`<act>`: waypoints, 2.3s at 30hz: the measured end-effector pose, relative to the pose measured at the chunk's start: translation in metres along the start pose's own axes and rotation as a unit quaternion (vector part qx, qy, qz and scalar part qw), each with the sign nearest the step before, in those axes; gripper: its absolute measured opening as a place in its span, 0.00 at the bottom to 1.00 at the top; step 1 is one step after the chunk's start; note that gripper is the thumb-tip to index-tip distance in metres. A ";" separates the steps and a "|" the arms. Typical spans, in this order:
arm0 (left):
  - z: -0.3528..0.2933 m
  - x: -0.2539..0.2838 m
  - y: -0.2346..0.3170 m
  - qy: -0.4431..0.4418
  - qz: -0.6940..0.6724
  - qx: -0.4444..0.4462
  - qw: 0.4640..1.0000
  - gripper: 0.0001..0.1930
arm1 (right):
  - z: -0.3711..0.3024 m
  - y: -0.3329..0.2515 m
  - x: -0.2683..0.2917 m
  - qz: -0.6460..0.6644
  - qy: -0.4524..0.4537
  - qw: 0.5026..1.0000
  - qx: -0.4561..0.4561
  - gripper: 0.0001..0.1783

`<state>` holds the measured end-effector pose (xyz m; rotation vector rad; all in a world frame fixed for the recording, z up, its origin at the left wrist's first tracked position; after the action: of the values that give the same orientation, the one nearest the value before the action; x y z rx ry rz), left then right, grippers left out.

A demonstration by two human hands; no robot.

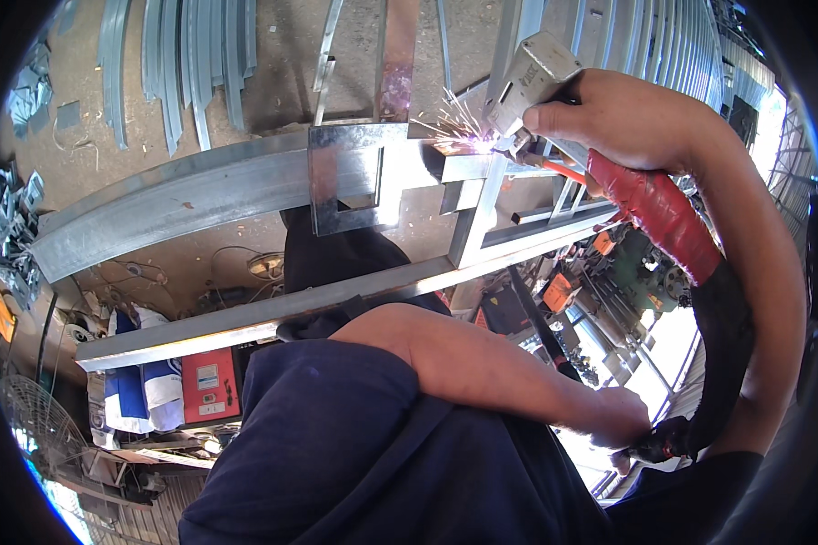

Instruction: The person positions a metal frame on a workbench, then uses a welding torch to weld joints along the frame. The person adjusts the frame and continues welding multiple joints to secure the structure.

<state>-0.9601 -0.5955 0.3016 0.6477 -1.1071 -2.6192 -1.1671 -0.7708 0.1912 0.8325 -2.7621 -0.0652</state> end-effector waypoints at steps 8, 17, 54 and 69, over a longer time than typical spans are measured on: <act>0.007 -0.001 -0.004 -0.008 -0.040 0.004 0.999 0.24 | -0.006 -0.008 0.004 -0.040 0.003 0.999 0.021 0.39; 0.004 -0.005 0.000 -0.001 -0.008 -0.012 1.000 0.23 | -0.015 -0.005 0.001 0.008 -0.005 1.000 -0.016 0.36; -0.085 -0.089 -0.279 -0.088 0.182 0.387 0.900 0.11 | -0.251 0.222 -0.268 0.436 0.603 0.647 0.167 0.29; -0.109 -0.092 -0.267 0.358 0.249 0.521 0.734 0.22 | -0.224 0.550 -0.503 0.699 0.593 0.272 0.292 0.41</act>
<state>-0.8360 -0.4454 0.0699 1.1702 -1.9841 -0.9209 -1.0011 -0.0283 0.3560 -1.2781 -0.9285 1.2661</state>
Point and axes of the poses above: each hand's wrist, its own z-axis towards the middle knuckle, its own x-axis out of the back of the hand, y = z × x, the point moved 2 cm from there along z, towards the middle knuckle, and after that the axes turned 1 degree about -x, right-handed, at the moved point
